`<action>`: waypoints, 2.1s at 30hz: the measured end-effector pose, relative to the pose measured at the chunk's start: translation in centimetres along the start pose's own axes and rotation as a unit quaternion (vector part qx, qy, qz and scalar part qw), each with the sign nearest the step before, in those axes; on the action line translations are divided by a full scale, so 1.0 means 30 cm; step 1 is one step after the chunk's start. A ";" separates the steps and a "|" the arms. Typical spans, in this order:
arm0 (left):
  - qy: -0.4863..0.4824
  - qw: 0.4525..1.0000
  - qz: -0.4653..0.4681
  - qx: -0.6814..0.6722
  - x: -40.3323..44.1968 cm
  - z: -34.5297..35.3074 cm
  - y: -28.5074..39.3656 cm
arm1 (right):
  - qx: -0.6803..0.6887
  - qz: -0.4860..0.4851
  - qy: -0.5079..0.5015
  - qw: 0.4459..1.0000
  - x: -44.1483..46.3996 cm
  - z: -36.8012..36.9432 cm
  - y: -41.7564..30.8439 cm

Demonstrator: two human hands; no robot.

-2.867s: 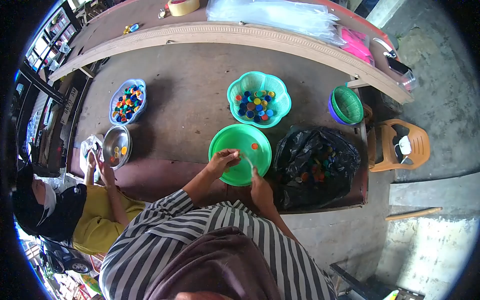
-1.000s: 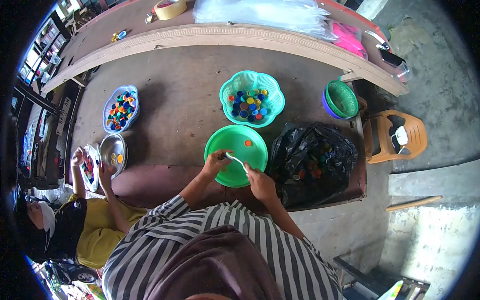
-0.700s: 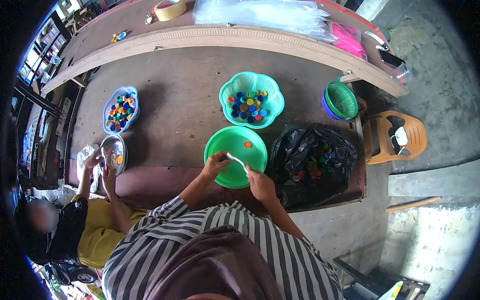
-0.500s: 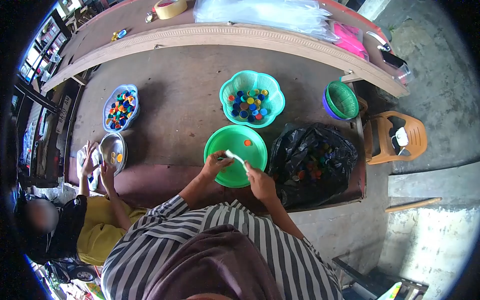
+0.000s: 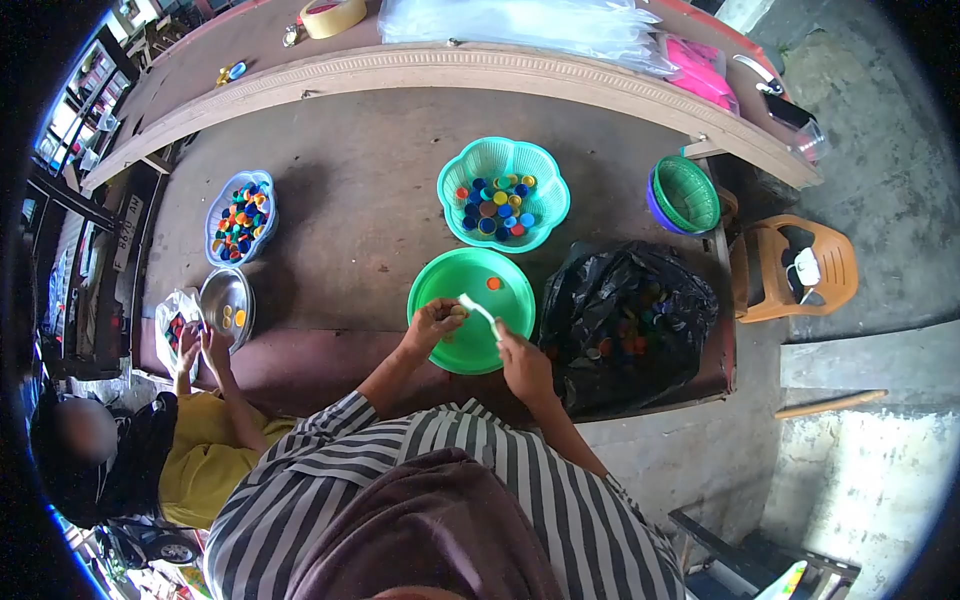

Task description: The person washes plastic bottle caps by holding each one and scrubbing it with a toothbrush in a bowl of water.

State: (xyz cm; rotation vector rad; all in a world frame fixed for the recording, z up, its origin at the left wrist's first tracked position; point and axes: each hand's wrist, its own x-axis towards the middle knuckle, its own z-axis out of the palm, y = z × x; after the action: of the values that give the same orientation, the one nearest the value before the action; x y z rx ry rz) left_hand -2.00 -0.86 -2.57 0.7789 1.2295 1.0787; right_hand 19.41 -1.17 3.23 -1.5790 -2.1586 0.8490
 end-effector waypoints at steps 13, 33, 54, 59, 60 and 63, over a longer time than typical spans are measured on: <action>-0.003 0.980 -0.067 -0.188 0.003 0.018 0.028 | 0.003 0.022 -0.019 1.000 0.010 0.004 0.011; -0.074 0.963 -0.053 -0.255 -0.050 0.061 0.015 | 0.042 -0.032 0.019 0.998 -0.081 0.004 -0.074; -0.051 0.972 -0.048 -0.224 -0.045 0.070 0.028 | 0.005 -0.004 -0.009 1.000 -0.050 0.007 -0.036; -0.052 0.975 -0.042 -0.211 -0.047 0.060 0.023 | -0.055 0.024 -0.001 0.998 -0.037 0.022 -0.011; -0.048 0.974 -0.044 -0.218 -0.045 0.061 0.020 | -0.057 0.023 -0.002 0.998 -0.034 0.011 -0.018; -0.049 0.974 -0.039 -0.219 -0.046 0.051 0.014 | 0.067 -0.068 -0.036 0.995 -0.046 0.011 -0.039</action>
State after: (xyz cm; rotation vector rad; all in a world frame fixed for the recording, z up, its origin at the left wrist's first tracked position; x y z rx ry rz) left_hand -0.57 -1.90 -1.42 0.4335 0.8858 1.1779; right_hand 18.79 -2.79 3.83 -1.3393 -2.1798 0.9972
